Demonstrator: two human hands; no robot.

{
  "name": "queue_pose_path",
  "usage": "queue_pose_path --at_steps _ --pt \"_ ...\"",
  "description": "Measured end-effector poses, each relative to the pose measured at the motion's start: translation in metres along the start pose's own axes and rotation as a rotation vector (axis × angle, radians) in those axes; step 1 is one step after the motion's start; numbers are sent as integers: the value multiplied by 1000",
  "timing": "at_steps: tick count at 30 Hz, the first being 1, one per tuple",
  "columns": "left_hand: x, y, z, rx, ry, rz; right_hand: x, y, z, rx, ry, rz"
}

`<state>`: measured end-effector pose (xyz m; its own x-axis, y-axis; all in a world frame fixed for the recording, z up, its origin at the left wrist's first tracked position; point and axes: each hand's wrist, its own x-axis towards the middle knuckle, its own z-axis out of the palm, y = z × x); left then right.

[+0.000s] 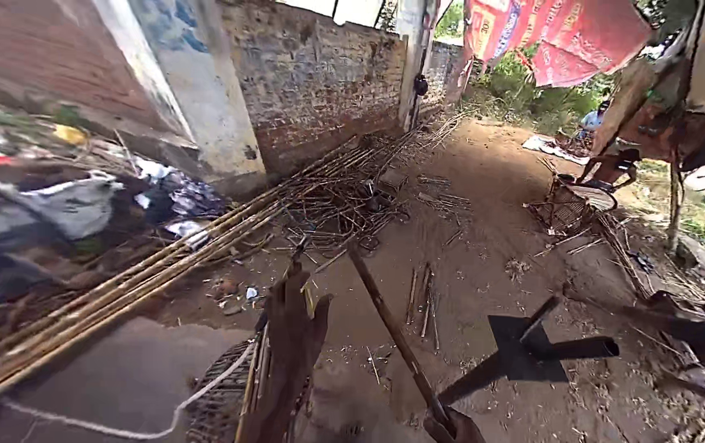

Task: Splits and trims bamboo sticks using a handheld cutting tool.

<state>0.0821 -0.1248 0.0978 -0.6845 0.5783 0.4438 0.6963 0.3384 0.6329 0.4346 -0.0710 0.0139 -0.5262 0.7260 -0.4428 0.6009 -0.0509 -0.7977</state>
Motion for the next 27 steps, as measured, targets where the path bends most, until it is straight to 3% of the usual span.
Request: queue_pose_path --at_steps 3,7,12,16,19,22,27 --pt "-16 -47 40 -363 -267 -411 79 -60 35 220 -22 -129" --pt "-22 -60 84 -781 -592 -742 176 -131 61 120 43 -170" --pt "43 -57 124 -1103 -428 -820 246 -182 79 21 72 -268" --pt "85 -53 153 -1158 -313 -885 257 -181 79 -92 102 -418" --pt "87 -53 164 -1265 -278 -925 254 -174 68 23 20 -291" --pt "89 -53 157 -1374 -297 -925 248 -178 62 245 -205 -45" --pt "100 -53 155 -1377 -301 -973 256 -180 65 360 -332 -24"
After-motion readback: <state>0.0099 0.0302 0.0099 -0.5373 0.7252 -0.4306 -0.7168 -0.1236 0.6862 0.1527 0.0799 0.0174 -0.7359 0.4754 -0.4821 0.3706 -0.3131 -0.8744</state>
